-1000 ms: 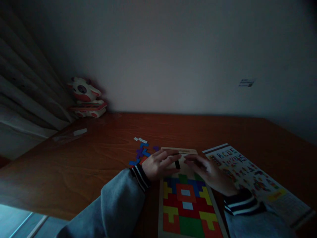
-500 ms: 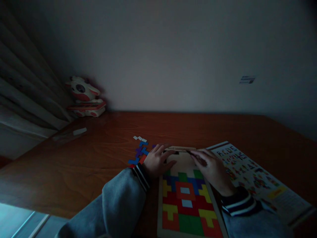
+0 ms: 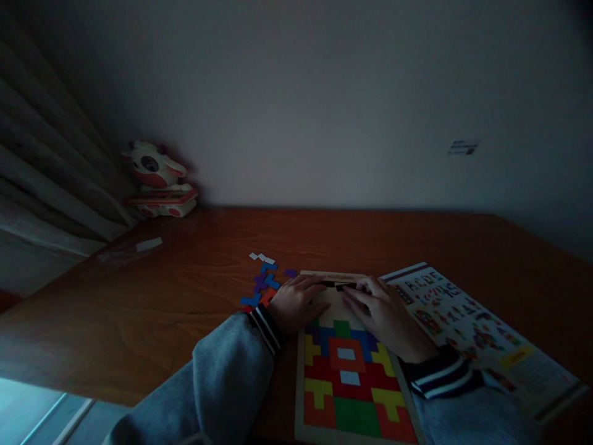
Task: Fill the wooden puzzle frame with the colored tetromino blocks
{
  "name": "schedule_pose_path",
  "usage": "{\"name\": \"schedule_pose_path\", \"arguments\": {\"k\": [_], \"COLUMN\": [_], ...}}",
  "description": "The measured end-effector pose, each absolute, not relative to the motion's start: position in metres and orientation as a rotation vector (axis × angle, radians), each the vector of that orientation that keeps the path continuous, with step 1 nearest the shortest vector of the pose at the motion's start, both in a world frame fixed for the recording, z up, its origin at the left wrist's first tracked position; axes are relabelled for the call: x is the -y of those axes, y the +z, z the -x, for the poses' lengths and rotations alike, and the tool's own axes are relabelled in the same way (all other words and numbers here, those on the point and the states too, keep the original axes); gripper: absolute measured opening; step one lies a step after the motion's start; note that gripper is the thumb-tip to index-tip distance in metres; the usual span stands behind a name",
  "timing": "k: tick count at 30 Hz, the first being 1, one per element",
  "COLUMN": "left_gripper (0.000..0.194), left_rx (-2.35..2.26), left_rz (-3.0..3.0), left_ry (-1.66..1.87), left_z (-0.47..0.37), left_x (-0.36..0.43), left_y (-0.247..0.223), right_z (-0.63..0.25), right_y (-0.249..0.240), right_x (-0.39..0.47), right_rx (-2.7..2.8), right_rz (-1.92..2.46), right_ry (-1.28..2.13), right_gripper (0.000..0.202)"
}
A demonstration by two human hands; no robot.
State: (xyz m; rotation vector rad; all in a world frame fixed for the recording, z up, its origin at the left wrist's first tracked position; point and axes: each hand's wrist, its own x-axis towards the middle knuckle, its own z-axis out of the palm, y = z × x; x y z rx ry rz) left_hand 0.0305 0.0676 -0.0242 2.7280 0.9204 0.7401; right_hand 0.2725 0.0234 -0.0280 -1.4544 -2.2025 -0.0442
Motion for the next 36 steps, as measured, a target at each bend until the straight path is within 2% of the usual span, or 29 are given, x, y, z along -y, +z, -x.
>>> {"name": "schedule_pose_path", "arguments": {"k": [4,14,20,26,29,33,35,36], "left_gripper": [0.035,0.033,0.031,0.027,0.024,0.024,0.035,0.046], "left_rx": [-0.964,-0.961,-1.047,-1.115,-1.135,-1.042,-0.955,-0.943], "left_rz": [-2.742,-2.754,-2.745,-2.632,-2.646,-2.791,-2.840,-2.851], "left_ry": [0.661,0.673,0.814,1.110,0.981,0.586,0.482,0.456], "left_z": [-0.031,-0.031,-0.028,-0.001,0.024,0.060,0.077,0.084], "left_x": [-0.067,-0.066,-0.068,-0.083,-0.087,-0.080,-0.071,-0.066], "left_y": [-0.024,-0.025,-0.016,0.006,0.017,0.024,0.021,0.018], "right_z": [-0.271,-0.274,-0.290,-0.300,-0.301,-0.303,-0.304,-0.304], "right_y": [-0.025,-0.034,-0.039,-0.049,-0.053,-0.057,-0.058,-0.059], "right_x": [-0.021,-0.025,-0.037,-0.040,-0.041,-0.043,-0.043,-0.044], "right_rx": [2.221,2.012,1.670,1.466,1.444,1.440,1.435,1.432], "right_rz": [1.483,1.455,1.458,1.531,1.547,1.541,1.535,1.532], "right_ry": [-0.020,0.166,0.164,0.221,0.246,0.273,0.278,0.280], "right_gripper": [0.036,0.038,0.039,0.041,0.043,0.045,0.045,0.045]}}
